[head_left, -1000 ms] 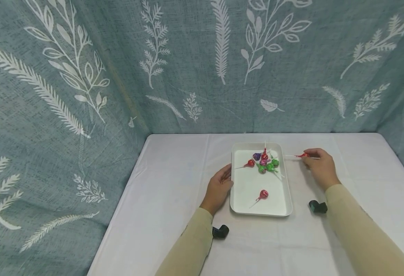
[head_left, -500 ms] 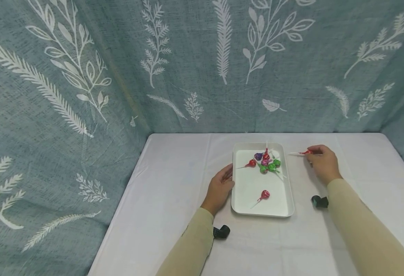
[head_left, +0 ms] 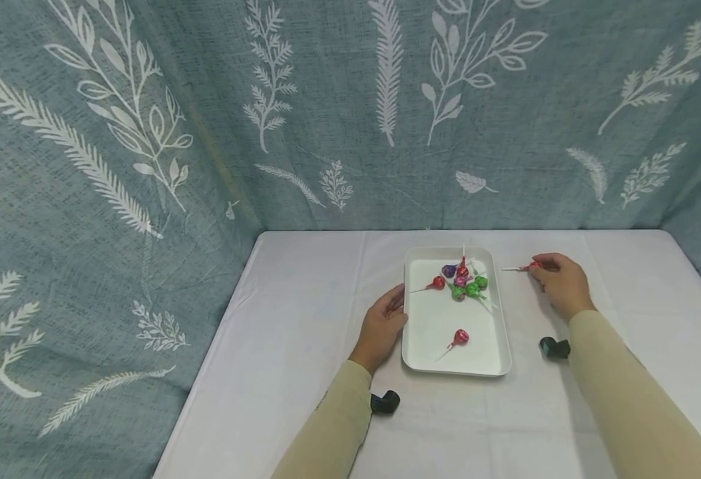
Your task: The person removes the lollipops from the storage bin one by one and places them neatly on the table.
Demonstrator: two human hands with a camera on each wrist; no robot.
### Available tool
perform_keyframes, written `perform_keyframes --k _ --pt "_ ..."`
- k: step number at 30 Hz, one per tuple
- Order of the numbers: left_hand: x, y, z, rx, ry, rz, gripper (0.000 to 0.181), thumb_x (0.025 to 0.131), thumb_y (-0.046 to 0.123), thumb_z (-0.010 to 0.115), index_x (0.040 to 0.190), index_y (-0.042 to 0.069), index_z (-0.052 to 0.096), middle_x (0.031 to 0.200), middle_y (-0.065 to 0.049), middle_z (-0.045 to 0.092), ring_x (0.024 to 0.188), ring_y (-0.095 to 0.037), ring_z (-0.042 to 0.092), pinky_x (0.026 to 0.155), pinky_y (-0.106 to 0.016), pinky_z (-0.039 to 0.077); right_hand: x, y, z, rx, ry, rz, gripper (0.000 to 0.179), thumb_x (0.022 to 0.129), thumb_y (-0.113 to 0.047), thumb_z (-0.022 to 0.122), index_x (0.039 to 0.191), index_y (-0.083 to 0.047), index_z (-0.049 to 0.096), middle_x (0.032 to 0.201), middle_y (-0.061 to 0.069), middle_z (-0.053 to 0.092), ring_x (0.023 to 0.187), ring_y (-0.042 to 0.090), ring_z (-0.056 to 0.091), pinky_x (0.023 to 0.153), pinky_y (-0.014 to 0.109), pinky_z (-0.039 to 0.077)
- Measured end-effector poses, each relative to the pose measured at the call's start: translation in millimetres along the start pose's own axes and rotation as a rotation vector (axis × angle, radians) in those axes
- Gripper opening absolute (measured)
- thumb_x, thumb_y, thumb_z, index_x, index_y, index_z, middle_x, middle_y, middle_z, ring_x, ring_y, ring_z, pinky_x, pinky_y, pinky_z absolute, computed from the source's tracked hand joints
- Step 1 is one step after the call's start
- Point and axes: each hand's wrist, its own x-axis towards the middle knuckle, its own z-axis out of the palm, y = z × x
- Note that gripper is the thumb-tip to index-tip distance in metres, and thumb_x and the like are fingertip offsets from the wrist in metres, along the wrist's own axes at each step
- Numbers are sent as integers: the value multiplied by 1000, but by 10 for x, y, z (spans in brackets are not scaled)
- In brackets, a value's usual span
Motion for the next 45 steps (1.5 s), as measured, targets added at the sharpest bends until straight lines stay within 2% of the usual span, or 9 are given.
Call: perform_keyframes --k 9,20,33,38,45 --pt "0 -17 0 -7 -11 22 61 100 -4 56 160 3 51 157 -7 58 141 -18 57 113 -26 50 19 50 -20 2 -4 15 47 114 -26 59 152 1 58 143 26 58 105 27 62 69 16 57" --pt "-7 17 13 -40 -17 40 61 100 -4 55 160 0 50 158 -12 57 143 -22 56 115 -29 48 -16 2 -32 7 0 19 49 113 -27 61 152 1 57 140 25 58 101 27 61 68 19 56" --pt "-20 -20 10 -12 1 30 61 99 -3 56 159 2 53 156 -8 59 142 -20 57 114 -27 49 -33 24 -24 37 14 31 51 113 -31 59 153 2 54 134 21 61 96 23 63 66 21 57" --pt "-21 -32 9 -24 -1 35 61 99 -4 56 159 1 53 156 -9 59 141 -21 58 113 -27 50 -62 10 -37 39 10 34 52 114 -30 58 154 3 53 134 22 62 98 22 64 69 19 57" --pt "-27 -31 6 -23 -3 28 61 99 -4 56 159 2 52 157 -8 59 141 -19 58 113 -27 50 -102 -13 -81 18 4 34 52 114 -32 56 154 2 53 141 25 58 108 29 64 70 17 55"
